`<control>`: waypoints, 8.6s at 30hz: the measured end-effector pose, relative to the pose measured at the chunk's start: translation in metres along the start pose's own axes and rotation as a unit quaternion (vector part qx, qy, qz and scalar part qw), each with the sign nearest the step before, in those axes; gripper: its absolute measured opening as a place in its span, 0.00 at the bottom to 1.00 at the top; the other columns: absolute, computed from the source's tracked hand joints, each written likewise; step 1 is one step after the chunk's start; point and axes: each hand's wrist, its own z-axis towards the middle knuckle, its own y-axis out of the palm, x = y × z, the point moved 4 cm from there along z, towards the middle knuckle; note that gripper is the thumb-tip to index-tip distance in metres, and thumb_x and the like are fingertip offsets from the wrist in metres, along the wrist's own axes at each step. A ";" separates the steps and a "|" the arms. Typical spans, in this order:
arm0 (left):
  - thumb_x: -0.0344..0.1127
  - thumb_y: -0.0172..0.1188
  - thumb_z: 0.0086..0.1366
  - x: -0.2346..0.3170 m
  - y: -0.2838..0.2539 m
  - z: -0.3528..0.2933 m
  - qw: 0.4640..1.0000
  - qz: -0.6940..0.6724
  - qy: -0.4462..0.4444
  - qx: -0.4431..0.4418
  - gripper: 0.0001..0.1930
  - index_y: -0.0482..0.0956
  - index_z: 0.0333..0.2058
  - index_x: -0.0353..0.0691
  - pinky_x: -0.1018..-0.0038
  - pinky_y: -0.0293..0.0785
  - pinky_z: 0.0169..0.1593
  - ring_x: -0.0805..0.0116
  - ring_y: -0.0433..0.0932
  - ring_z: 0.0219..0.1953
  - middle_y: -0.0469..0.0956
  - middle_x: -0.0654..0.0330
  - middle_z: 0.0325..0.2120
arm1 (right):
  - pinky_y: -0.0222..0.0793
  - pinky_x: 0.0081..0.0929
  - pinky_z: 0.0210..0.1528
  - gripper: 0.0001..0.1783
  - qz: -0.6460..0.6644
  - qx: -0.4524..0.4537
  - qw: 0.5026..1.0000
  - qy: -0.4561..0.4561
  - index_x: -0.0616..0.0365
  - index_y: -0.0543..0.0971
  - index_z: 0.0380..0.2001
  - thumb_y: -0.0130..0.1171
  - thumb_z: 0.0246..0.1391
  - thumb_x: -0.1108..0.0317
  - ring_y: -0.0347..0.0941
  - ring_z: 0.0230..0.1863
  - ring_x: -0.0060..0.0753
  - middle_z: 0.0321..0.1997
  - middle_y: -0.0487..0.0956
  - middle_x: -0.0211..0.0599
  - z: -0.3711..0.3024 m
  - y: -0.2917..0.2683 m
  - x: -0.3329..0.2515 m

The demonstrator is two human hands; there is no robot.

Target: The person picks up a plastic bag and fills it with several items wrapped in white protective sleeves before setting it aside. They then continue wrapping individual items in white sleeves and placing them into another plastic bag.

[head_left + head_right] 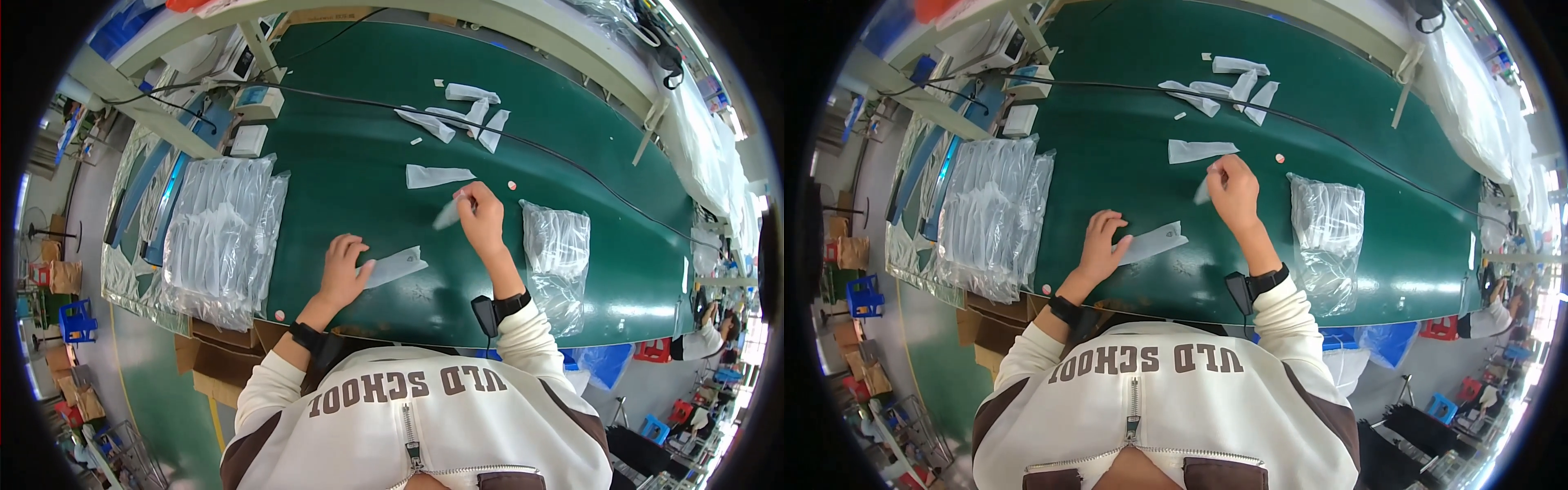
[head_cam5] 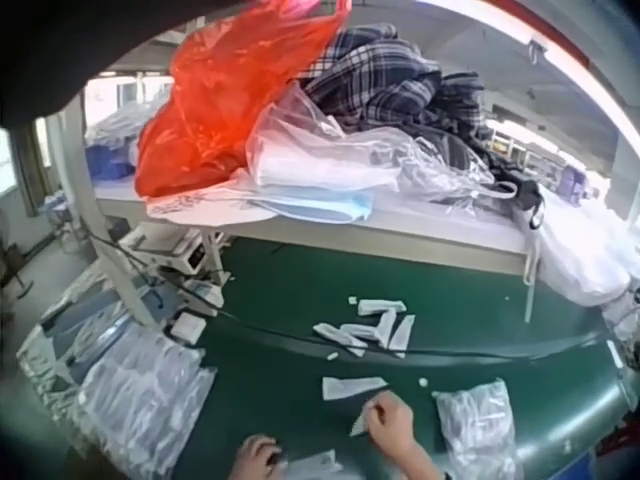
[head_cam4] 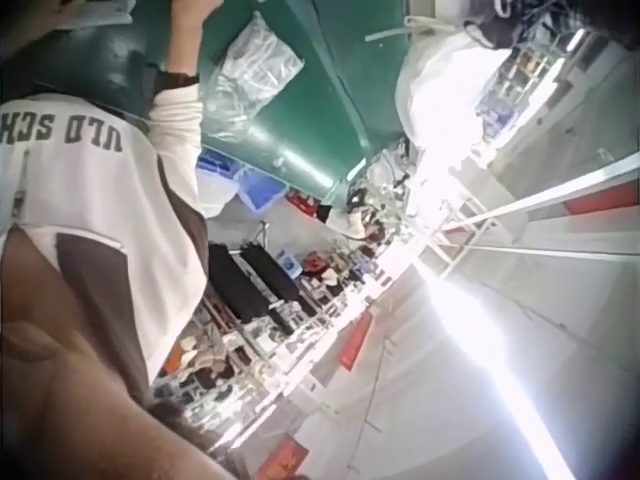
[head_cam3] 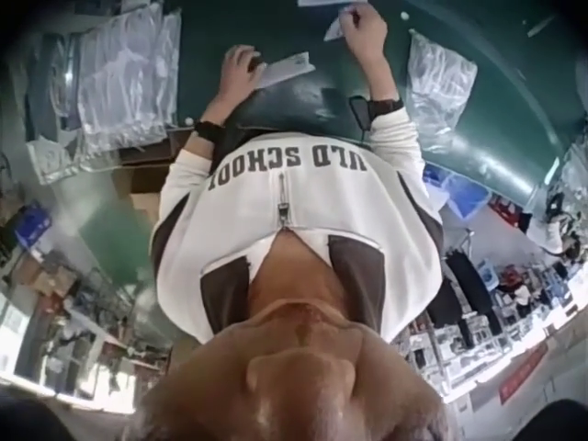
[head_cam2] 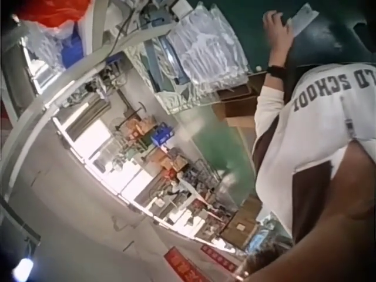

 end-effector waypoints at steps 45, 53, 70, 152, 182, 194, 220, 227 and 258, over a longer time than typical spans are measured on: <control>0.32 0.65 0.52 0.042 0.112 -0.011 0.963 0.073 0.180 -0.188 0.27 0.71 0.53 0.35 0.54 0.58 0.65 0.53 0.67 0.54 0.71 0.53 0.48 | 0.73 0.43 0.44 0.11 -0.087 -0.234 0.952 -0.174 0.56 0.78 0.39 0.60 0.51 0.72 0.74 0.49 0.48 0.44 0.78 0.38 -0.005 0.112 0.055; 0.29 0.61 0.54 0.047 0.099 -0.009 0.964 0.013 0.150 -0.220 0.20 0.74 0.47 0.34 0.58 0.62 0.63 0.51 0.67 0.54 0.71 0.52 0.46 | 0.74 0.40 0.43 0.21 -0.118 -0.184 0.967 -0.133 0.57 0.81 0.43 0.70 0.44 0.62 0.75 0.44 0.50 0.41 0.76 0.44 -0.043 0.033 0.053; 0.32 0.59 0.57 0.035 0.097 -0.007 0.974 0.103 0.114 -0.167 0.13 0.76 0.43 0.42 0.37 0.50 0.66 0.47 0.63 0.60 0.66 0.46 0.54 | 0.74 0.41 0.38 0.13 -0.192 0.028 0.953 -0.233 0.59 0.79 0.32 0.68 0.46 0.64 0.75 0.39 0.50 0.35 0.76 0.47 0.083 0.063 0.064; 0.42 0.75 0.47 0.065 0.106 -0.003 0.969 0.045 0.127 -0.205 0.42 0.65 0.60 0.37 0.56 0.56 0.61 0.52 0.64 0.57 0.65 0.51 0.53 | 0.75 0.44 0.40 0.13 -0.089 -0.115 0.979 -0.146 0.58 0.80 0.41 0.60 0.49 0.75 0.78 0.37 0.51 0.44 0.79 0.46 0.046 0.058 0.095; 0.46 0.77 0.39 0.057 0.098 0.009 0.956 0.036 0.207 -0.206 0.37 0.78 0.52 0.45 0.41 0.49 0.67 0.39 0.48 0.69 0.56 0.45 0.64 | 0.72 0.33 0.41 0.12 0.205 -0.073 0.965 0.146 0.59 0.75 0.40 0.65 0.54 0.69 0.76 0.38 0.32 0.37 0.78 0.32 -0.101 -0.007 0.106; 0.45 0.75 0.44 0.049 0.106 -0.006 0.943 0.013 0.221 -0.249 0.40 0.71 0.57 0.45 0.47 0.52 0.68 0.45 0.56 0.66 0.64 0.48 0.57 | 0.69 0.27 0.30 0.12 0.321 0.117 0.922 0.182 0.59 0.76 0.37 0.55 0.64 0.61 0.73 0.27 0.23 0.27 0.76 0.30 -0.083 -0.024 0.075; 0.45 0.78 0.36 0.066 0.092 0.018 0.929 -0.001 0.295 -0.223 0.39 0.76 0.51 0.44 0.42 0.49 0.68 0.39 0.45 0.70 0.56 0.45 0.63 | 0.72 0.39 0.46 0.20 -0.155 -0.119 0.979 0.050 0.56 0.77 0.41 0.69 0.41 0.67 0.72 0.47 0.48 0.40 0.75 0.42 -0.135 0.009 0.089; 0.40 0.78 0.35 0.034 0.127 0.006 0.909 -0.125 0.260 -0.300 0.43 0.71 0.54 0.42 0.51 0.56 0.67 0.40 0.56 0.64 0.60 0.47 0.58 | 0.62 0.48 0.63 0.50 -0.143 -0.142 0.976 -0.083 0.55 0.66 0.63 0.76 0.35 0.55 0.61 0.61 0.62 0.61 0.65 0.57 -0.189 0.000 0.038; 0.37 0.67 0.57 0.304 0.250 0.002 0.933 -0.047 0.331 -0.134 0.19 0.74 0.44 0.37 0.59 0.69 0.48 0.49 0.72 0.45 0.71 0.51 0.40 | 0.66 0.37 0.59 0.45 -0.071 0.143 0.950 0.267 0.64 0.67 0.62 0.74 0.40 0.62 0.71 0.54 0.49 0.51 0.74 0.53 -0.366 -0.245 0.159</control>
